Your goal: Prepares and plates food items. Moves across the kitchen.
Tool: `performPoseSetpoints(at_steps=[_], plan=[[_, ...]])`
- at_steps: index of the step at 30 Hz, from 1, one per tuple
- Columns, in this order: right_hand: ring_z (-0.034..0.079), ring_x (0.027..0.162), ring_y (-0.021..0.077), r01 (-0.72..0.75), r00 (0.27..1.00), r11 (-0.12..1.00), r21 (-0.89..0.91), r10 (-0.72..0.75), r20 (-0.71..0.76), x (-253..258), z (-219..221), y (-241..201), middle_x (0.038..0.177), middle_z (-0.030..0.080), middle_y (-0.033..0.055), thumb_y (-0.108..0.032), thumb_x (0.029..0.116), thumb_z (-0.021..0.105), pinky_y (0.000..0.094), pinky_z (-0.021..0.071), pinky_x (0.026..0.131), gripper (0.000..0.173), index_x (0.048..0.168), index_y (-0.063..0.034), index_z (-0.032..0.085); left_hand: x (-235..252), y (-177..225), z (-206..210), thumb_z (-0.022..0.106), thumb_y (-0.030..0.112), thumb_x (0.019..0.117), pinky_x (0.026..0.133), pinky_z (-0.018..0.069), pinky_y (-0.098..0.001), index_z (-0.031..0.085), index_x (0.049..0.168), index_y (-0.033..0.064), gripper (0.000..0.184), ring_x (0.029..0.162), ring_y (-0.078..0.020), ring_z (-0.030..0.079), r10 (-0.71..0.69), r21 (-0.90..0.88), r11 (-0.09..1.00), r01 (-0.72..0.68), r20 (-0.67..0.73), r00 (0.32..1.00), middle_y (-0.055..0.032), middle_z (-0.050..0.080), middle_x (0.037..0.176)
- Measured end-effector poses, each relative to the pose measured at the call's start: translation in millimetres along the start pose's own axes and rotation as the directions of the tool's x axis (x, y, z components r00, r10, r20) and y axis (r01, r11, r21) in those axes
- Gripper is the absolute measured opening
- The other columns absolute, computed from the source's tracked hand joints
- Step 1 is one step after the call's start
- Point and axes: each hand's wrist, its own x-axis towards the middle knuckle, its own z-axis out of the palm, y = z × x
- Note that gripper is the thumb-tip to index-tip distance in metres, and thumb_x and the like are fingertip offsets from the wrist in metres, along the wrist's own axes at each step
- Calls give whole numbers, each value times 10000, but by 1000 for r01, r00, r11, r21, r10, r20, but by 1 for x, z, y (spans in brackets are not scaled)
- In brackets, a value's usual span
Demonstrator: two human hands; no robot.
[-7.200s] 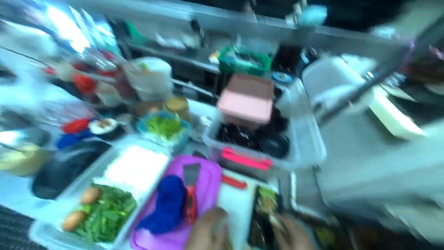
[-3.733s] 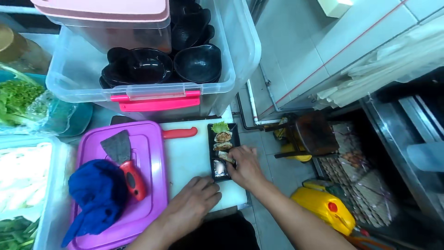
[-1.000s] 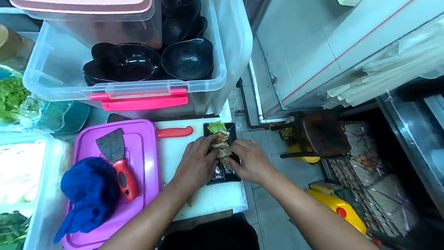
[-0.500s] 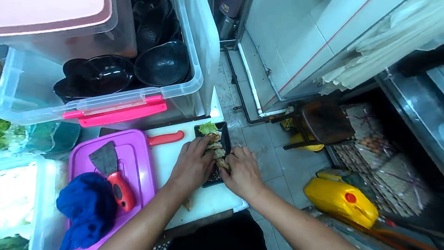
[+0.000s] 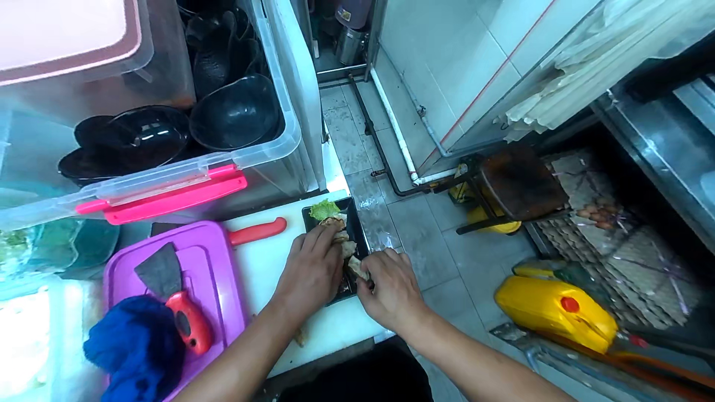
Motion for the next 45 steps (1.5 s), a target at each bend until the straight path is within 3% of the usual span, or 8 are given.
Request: performPoseSetpoints(at_steps=[4,11,17,22,26,30,39,45], plan=[[656,920,174,-6,1000,1000,-3,6,17,-3,-2,1,922,704,-30,-337,897,623,400,515,809,198,975,-188,728,4,2,-1,597,380,959,1070,457,-507,741,1087,141,307,1406,-256,471,-10,34,999,8,44,999,-39,526,1505],[662,909,184,-22,999,999,28,23,-27,-9,-1,-1,922,705,-19,-327,889,635,414,526,786,188,972,-185,725,20,10,-9,641,351,947,1072,453,-518,757,992,120,263,1398,-265,475,23,133,990,-43,146,989,-48,551,1473],[662,920,175,-50,997,996,71,55,-59,-11,-2,2,930,710,-30,-323,888,643,402,527,796,180,970,-185,724,30,15,-14,622,281,948,1038,482,-512,751,988,83,240,1382,-289,486,44,174,981,-85,225,973,-75,566,1444],[664,927,174,-71,996,993,99,76,-54,-14,-3,4,942,714,-26,-318,888,639,410,530,811,189,989,-184,728,32,10,-17,594,258,963,1080,473,-493,745,1014,82,238,1430,-278,437,68,115,988,-104,279,958,-62,537,1477],[671,965,186,-88,996,988,124,90,-9,-13,-4,4,973,724,-11,-313,901,628,420,533,853,210,1017,-173,734,33,6,-20,562,276,976,1128,417,-528,746,1035,90,268,1477,-295,380,126,133,976,-171,294,948,-57,511,1519],[672,961,187,-101,995,985,140,100,16,-9,-4,1,959,721,-8,-300,905,621,421,535,863,206,1014,-163,731,32,3,-21,609,428,960,1158,356,-566,759,1021,116,351,1503,-304,334,139,179,964,-195,283,949,-54,483,1551],[703,943,179,-227,973,943,241,213,83,-4,-14,-6,990,723,39,-236,891,637,389,592,849,214,1038,-109,728,35,9,-17,544,249,976,1132,390,-578,751,1035,78,275,1469,-333,390,127,224,955,-193,277,952,-91,541,1489],[696,1003,182,-235,971,939,251,213,111,-4,-13,-5,1055,717,43,-261,918,617,380,586,885,259,1102,-113,723,38,5,-25,564,277,959,1210,290,-612,756,1055,84,289,1539,-321,271,110,162,971,-176,353,929,-66,471,1560]])
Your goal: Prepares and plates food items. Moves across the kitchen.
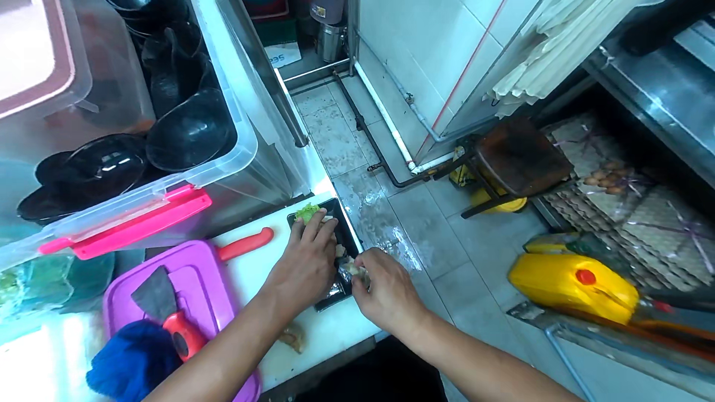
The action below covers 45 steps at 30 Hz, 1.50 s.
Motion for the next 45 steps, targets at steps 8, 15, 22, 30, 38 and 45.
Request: performPoseSetpoints(at_steps=[8,15,22,30,38,45], plan=[[655,1141,232,93,995,988,-123,-89,34,-4,7,6,1237,670,76,-295,918,659,408,571,942,353,1235,-146,705,0,-7,-1,496,294,1001,1232,218,-644,742,1131,98,340,1573,-320,189,22,-74,997,-21,4,1000,-63,429,1603],[679,1059,227,116,993,980,-162,-116,6,-5,12,8,1170,673,85,-222,915,656,377,598,877,336,1236,-134,703,0,-9,2,622,488,966,1238,195,-647,747,1151,116,433,1577,-329,165,42,-19,999,-42,21,999,-75,412,1611],[681,1042,222,92,996,982,-167,-89,23,-4,12,9,1162,667,85,-240,917,653,369,600,865,350,1248,-136,697,10,3,0,608,330,979,1224,240,-644,765,1006,98,282,1563,-338,214,24,60,998,-25,27,999,-87,495,1543],[694,986,217,40,998,993,-114,-35,49,-3,10,7,1135,667,93,-235,939,608,369,609,830,352,1266,-131,684,10,6,-2,534,264,993,1240,235,-610,750,1071,63,305,1568,-320,205,-12,51,999,7,107,994,-83,473,1565],[699,948,212,35,999,997,-67,-34,13,-3,12,8,1102,673,91,-233,934,616,375,614,809,344,1250,-117,690,14,-5,-3,506,366,1003,1244,177,-648,757,1022,133,343,1578,-312,169,43,-106,994,-37,59,997,-45,447,1588],[700,947,219,56,998,992,-115,-54,19,-4,11,7,1097,673,93,-213,936,617,373,614,807,333,1244,-111,692,3,-12,5,591,373,983,1237,208,-646,752,1056,112,315,1567,-331,211,26,-74,997,-28,-27,999,-81,441,1594]])
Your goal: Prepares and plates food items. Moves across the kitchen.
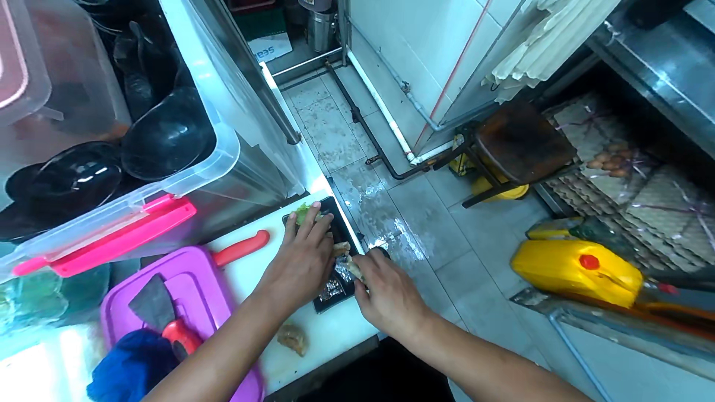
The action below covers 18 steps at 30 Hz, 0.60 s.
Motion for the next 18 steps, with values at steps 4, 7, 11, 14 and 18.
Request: performPoseSetpoints(at_steps=[4,7,11,14,18], plan=[[708,936,202,-5,999,998,57,7,-35,0,-2,-2,1074,697,79,-214,922,620,368,616,809,321,1211,-111,717,-1,5,0,569,320,996,1235,209,-650,750,1039,90,296,1564,-331,223,-12,40,999,13,-29,999,-95,452,1585],[709,953,181,-65,998,989,134,65,6,2,-6,-4,1094,706,67,-217,918,623,365,610,837,305,1189,-118,720,0,8,1,574,360,986,1239,186,-649,743,1026,105,308,1569,-325,208,-8,45,999,10,-27,1000,-91,446,1587],[706,973,160,-102,995,983,154,99,30,3,-7,-3,1122,708,50,-223,918,620,354,604,862,306,1188,-122,722,7,11,3,605,386,972,1232,181,-666,749,1045,156,281,1572,-324,191,28,17,999,-28,-37,999,-68,425,1601],[705,974,161,-113,993,985,133,110,29,1,-6,-2,1115,705,47,-230,921,614,360,606,854,299,1179,-127,724,11,12,4,619,363,967,1223,193,-680,755,1033,192,229,1575,-328,178,36,-27,999,-37,-29,999,-60,396,1622],[695,975,168,-117,992,991,69,114,54,-1,-6,-2,1145,685,49,-266,936,607,360,604,849,310,1192,-139,727,13,9,7,621,321,968,1215,195,-696,765,960,211,182,1569,-339,197,73,-34,997,-74,-45,996,-65,405,1616]])
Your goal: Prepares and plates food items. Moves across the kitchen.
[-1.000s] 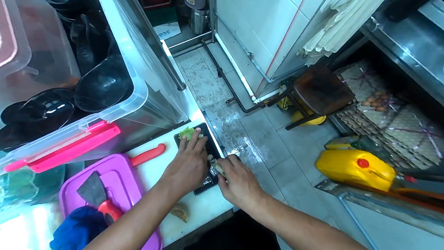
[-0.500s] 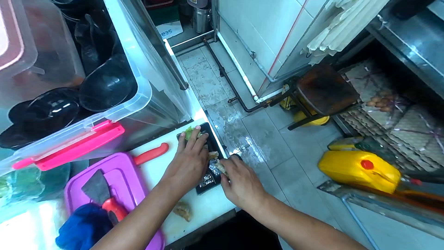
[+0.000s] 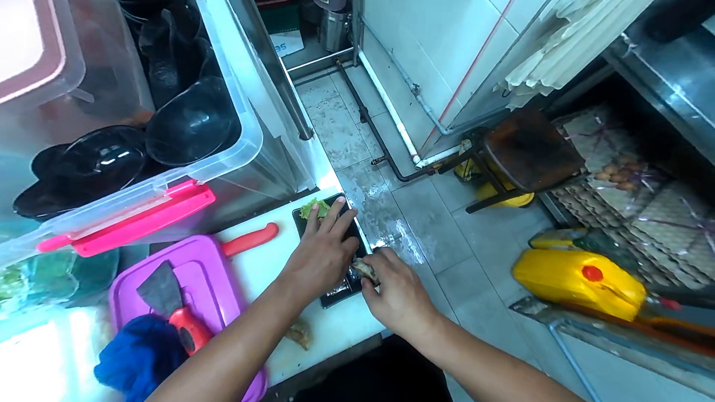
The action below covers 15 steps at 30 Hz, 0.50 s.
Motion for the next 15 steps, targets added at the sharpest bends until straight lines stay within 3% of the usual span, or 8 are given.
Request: performPoseSetpoints(at_steps=[4,6,8,11,13,15], plan=[[694,977,181,73,996,997,-38,-75,-55,1,5,1,1096,688,55,-239,950,602,354,607,840,265,1147,-132,745,1,-3,-3,634,318,961,1218,173,-705,769,961,224,165,1573,-338,177,34,-21,999,-34,-3,999,-50,396,1622],[689,969,173,115,987,992,-47,-119,-105,5,8,-1,1058,691,45,-244,943,618,351,604,833,237,1103,-135,755,-1,-7,-9,574,349,984,1222,175,-701,765,1084,217,253,1569,-330,198,-1,-100,995,-4,-43,999,-42,408,1618],[660,1063,181,139,980,988,-61,-147,-134,9,9,-1,1119,688,24,-282,934,645,367,584,899,260,1130,-156,759,-11,-14,-23,516,366,999,1226,209,-673,721,1233,177,364,1553,-319,251,-131,-223,970,97,-141,981,-39,451,1589],[611,1156,189,156,971,986,61,-142,-193,5,-2,8,1239,650,24,-321,929,671,400,556,957,339,1226,-176,743,-41,-23,-45,524,337,1014,1232,296,-585,685,1291,110,392,1519,-302,338,-349,-370,902,222,-325,879,-72,516,1533],[668,1031,135,217,938,956,198,-148,-314,-2,-8,24,1127,690,19,-294,955,656,346,606,861,236,1092,-142,774,-69,-21,-52,543,345,1019,1209,372,-528,717,1207,98,356,1486,-292,395,-452,-437,857,273,-385,804,-82,552,1491],[651,759,77,288,886,924,253,-157,-436,-5,-7,38,836,670,-12,-285,990,609,269,581,655,269,802,-123,711,-96,-12,-50,550,359,1019,1170,429,-516,735,918,112,325,1442,-281,459,-511,-501,819,280,-414,753,-61,616,1415]])
